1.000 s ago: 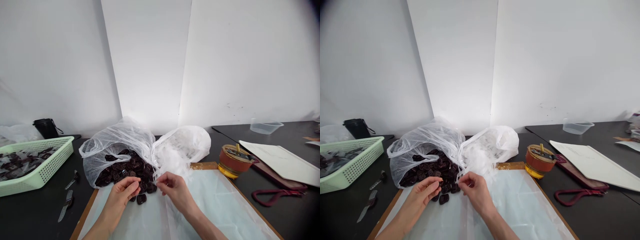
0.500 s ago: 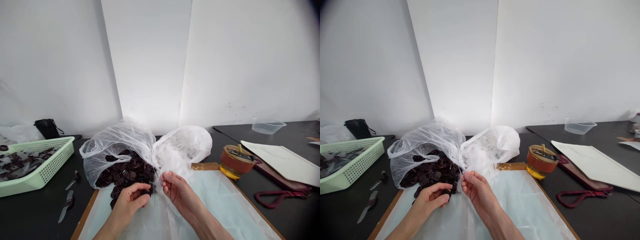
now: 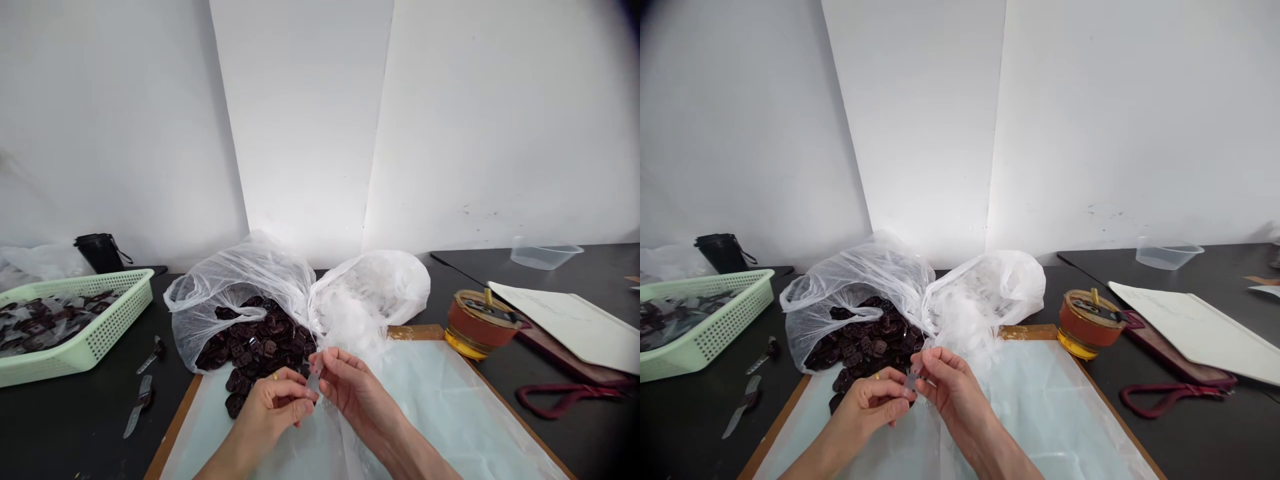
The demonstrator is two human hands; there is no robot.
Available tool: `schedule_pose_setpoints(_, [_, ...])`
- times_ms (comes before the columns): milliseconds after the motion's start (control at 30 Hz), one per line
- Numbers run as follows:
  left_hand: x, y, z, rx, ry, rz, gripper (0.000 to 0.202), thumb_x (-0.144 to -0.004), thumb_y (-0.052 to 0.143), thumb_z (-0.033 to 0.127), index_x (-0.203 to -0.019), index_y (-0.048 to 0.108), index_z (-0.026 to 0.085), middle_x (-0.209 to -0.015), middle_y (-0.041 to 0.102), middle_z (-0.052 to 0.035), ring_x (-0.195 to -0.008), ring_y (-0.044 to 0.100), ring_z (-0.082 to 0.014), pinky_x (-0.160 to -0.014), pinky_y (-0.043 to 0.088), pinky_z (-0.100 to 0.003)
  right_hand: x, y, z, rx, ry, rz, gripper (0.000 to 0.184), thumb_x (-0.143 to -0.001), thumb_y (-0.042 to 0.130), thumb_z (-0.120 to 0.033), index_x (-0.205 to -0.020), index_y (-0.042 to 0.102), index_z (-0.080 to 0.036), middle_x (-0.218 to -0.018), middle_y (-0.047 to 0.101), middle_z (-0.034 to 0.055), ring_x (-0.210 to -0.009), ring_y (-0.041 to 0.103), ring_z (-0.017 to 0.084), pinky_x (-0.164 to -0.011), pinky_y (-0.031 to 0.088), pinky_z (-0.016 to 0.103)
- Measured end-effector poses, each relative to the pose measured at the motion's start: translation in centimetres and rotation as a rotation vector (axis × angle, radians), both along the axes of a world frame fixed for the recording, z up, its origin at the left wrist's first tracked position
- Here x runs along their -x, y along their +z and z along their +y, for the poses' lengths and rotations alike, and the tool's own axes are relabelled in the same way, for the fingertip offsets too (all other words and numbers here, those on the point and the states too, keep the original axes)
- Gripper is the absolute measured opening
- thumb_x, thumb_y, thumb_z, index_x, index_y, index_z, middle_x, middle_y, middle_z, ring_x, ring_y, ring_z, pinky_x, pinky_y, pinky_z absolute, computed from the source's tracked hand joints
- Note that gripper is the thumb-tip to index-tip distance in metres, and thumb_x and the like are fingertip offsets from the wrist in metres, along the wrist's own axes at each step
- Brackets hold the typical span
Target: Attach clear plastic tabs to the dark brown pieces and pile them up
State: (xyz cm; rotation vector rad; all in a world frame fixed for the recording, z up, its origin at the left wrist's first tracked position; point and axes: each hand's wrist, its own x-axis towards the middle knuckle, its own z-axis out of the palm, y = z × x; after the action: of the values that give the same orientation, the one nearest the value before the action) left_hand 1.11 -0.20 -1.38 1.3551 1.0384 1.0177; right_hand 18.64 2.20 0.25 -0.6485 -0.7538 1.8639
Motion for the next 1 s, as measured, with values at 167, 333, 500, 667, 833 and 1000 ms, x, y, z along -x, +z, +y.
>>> schedule_pose_setpoints(167, [-0.1,-0.2,0.1,0.049,0.002,-0.049,0.016,-0.073,0.077,0.033,-0.077,0.082,0.018,-0.086,0.063,-0.0058,-0.064,0.052,-0.0133,-0.055,0.044,-0.024,0.3,0.3,-0.5,-0.092,-0.062,-0.059,0.024,-0.077,0.078,-0.035,-0.068,0.067,-0.015,-0.089,0.069,0.0043,-0.078,0.061,0.012,-0.066,0.052,0.019])
schedule_pose_setpoints(333, [-0.2,0.0,0.1,0.158,0.007,-0.156,0.028,-0.066,0.084,0.032,-0.089,0.078,0.018,-0.077,0.070,-0.0038,-0.062,0.053,-0.0124,-0.055,0.042,-0.021,0.1,1.5,-1.0,-0.177,-0.139,-0.122,0.027,-0.083,0.072,-0.037,-0.071,0.058,-0.018,-0.095,0.072,0.0072,-0.086,0.064,0.018,-0.062,0.053,0.022])
schedule_pose_setpoints(500, [0.1,0.7,-0.2,0.096,0.074,-0.128,0.029,-0.066,0.084,0.030,-0.092,0.076,0.020,-0.090,0.073,-0.0057,-0.069,0.056,-0.0144,-0.057,0.044,-0.022,-0.9,2.2,-1.0,-0.316,-0.242,-0.306,0.026,-0.084,0.070,-0.038,-0.073,0.059,-0.018,-0.085,0.071,0.0052,-0.077,0.062,0.015,-0.057,0.051,0.020])
schedule_pose_setpoints(667, [0.2,0.8,-0.3,0.032,0.167,-0.092,0.033,-0.062,0.085,0.027,-0.094,0.079,0.021,-0.091,0.075,-0.0054,-0.085,0.062,-0.0209,-0.072,0.048,-0.026,-1.0,1.6,-0.8,-0.398,-0.261,-0.448,0.027,-0.076,0.076,-0.037,-0.068,0.059,-0.018,-0.082,0.067,0.0033,-0.072,0.058,0.015,-0.052,0.049,0.021])
schedule_pose_setpoints(833, [0.2,0.8,-0.3,0.073,0.189,-0.254,0.036,-0.064,0.085,0.030,-0.099,0.078,0.022,-0.102,0.078,-0.0079,-0.097,0.065,-0.0246,-0.082,0.050,-0.030,0.2,0.0,-1.2,-0.453,-0.191,-0.620,0.014,-0.077,0.073,-0.030,-0.077,0.067,-0.018,-0.077,0.066,0.0014,-0.064,0.056,0.013,-0.055,0.048,0.024])
schedule_pose_setpoints(1000, [0.6,1.0,-0.2,0.118,0.196,-0.403,0.033,-0.064,0.087,0.028,-0.094,0.075,0.022,-0.094,0.078,-0.0067,-0.089,0.066,-0.0189,-0.078,0.049,-0.026,1.3,-0.8,-1.9,-0.511,-0.160,-0.704,0.007,-0.077,0.072,-0.026,-0.077,0.070,-0.019,-0.076,0.069,0.0010,-0.067,0.060,0.015,-0.057,0.045,0.023])
